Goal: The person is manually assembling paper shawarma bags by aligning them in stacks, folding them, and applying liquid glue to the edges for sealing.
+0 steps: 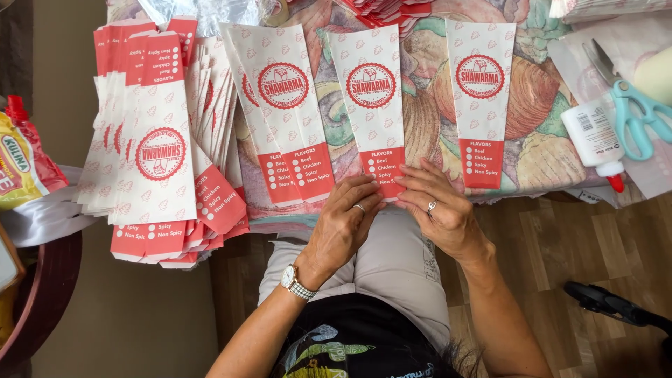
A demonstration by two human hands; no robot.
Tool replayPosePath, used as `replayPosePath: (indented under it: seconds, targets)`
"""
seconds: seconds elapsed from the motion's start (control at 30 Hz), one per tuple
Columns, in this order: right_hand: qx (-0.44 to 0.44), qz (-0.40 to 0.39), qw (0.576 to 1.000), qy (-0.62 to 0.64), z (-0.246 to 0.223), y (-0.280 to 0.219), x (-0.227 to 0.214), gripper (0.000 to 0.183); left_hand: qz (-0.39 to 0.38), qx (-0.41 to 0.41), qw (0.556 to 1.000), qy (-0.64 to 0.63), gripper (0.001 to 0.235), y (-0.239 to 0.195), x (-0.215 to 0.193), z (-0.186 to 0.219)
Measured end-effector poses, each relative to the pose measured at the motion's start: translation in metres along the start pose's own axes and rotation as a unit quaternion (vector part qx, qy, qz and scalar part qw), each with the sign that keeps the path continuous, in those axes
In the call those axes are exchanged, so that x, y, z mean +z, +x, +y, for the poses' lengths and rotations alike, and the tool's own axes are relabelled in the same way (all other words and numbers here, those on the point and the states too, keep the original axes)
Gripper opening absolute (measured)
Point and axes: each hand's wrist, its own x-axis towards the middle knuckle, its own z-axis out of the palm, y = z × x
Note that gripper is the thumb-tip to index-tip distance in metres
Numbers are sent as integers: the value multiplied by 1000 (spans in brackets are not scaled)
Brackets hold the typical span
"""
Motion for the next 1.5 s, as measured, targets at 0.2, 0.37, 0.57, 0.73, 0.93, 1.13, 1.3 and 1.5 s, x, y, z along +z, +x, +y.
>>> replayPosePath:
  seconds: [0.2, 0.37, 0.57, 0.73, 0.93, 1.13, 1.3, 1.5]
  targets:
    - [73, 10, 997, 29, -1, 7, 1, 8, 29, -63, 998, 4, 7, 7, 2, 11]
    - [137, 11, 988, 65, 1, 10, 1, 13, 31, -131, 991, 1, 6, 6, 11, 10]
    - [189, -14, 977, 94, 2, 17, -4, 15, -40, -188, 981, -29, 12, 15, 4, 7]
    - [208, -33, 970, 124, 5, 12, -13, 17, -101, -203, 971, -75, 18, 15, -1, -13]
    - [163, 62, 982, -71, 31, -19, -45, 28, -174, -130, 976, -21, 40, 28, -9, -11]
    - [195, 56, 969, -139, 49, -42, -61, 28, -198, -79, 977, -27, 41, 40, 40, -10]
    - [207, 64, 966, -138, 60, -46, -76, 30, -193, -62, 979, -11, 38, 51, 89, 0]
    - [246, 49, 961, -119, 60, -42, -98, 31, -197, -67, 978, -1, 40, 57, 121, 9]
